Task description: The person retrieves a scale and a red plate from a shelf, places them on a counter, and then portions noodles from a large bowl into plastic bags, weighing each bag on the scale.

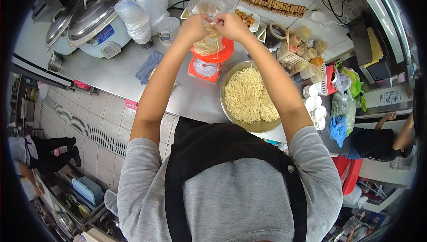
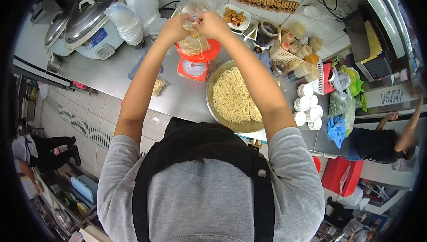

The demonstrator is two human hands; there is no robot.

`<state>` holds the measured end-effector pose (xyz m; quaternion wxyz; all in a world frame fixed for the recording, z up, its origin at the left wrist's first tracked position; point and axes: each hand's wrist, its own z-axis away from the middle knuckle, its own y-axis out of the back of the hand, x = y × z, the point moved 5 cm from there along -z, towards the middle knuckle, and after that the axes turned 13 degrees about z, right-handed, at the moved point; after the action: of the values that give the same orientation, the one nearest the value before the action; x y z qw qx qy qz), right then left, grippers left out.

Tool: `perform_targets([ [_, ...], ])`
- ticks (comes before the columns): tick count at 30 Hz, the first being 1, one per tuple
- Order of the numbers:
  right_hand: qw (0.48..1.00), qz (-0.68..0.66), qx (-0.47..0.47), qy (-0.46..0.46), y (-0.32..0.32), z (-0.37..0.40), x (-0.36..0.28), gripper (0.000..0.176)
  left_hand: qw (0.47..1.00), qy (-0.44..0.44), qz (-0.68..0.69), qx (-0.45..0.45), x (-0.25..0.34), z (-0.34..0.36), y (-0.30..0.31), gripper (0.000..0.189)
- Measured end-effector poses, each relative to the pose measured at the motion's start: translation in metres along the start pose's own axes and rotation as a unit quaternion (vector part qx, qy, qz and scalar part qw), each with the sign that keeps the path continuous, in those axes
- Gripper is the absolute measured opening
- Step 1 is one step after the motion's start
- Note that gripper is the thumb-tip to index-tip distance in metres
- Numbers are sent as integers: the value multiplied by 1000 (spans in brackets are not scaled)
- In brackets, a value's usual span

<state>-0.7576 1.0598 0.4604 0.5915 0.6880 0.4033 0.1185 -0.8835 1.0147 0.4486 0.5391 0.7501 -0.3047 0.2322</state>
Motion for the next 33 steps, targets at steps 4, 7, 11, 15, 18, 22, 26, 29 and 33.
perform_targets([
  [4,999,-38,15,-22,43,-7,-18,22,994,70,68,-48,-3,-3,-4,26],
  [7,997,-31,64,-14,82,-8,-27,22,997,45,51,-40,-5,-5,-7,23],
  [11,986,-62,131,-79,160,10,-60,10,995,69,49,-51,-4,-3,-6,23],
  [15,965,-131,207,-95,219,44,-82,10,994,74,57,-65,-7,-4,-5,25],
  [18,967,-145,202,-49,240,68,-62,12,994,70,54,-61,-9,-4,-2,26],
  [22,986,-164,32,-16,208,100,-42,23,989,95,89,-64,-3,1,3,28],
  [26,985,-89,-148,-3,142,110,-27,22,989,95,91,-67,-3,0,3,29],
  [29,991,-49,-102,-68,103,98,-8,27,988,105,93,-70,-4,-1,3,30],
  [33,992,-61,-68,-81,62,75,-8,28,986,109,99,-72,-1,-2,8,30],
])
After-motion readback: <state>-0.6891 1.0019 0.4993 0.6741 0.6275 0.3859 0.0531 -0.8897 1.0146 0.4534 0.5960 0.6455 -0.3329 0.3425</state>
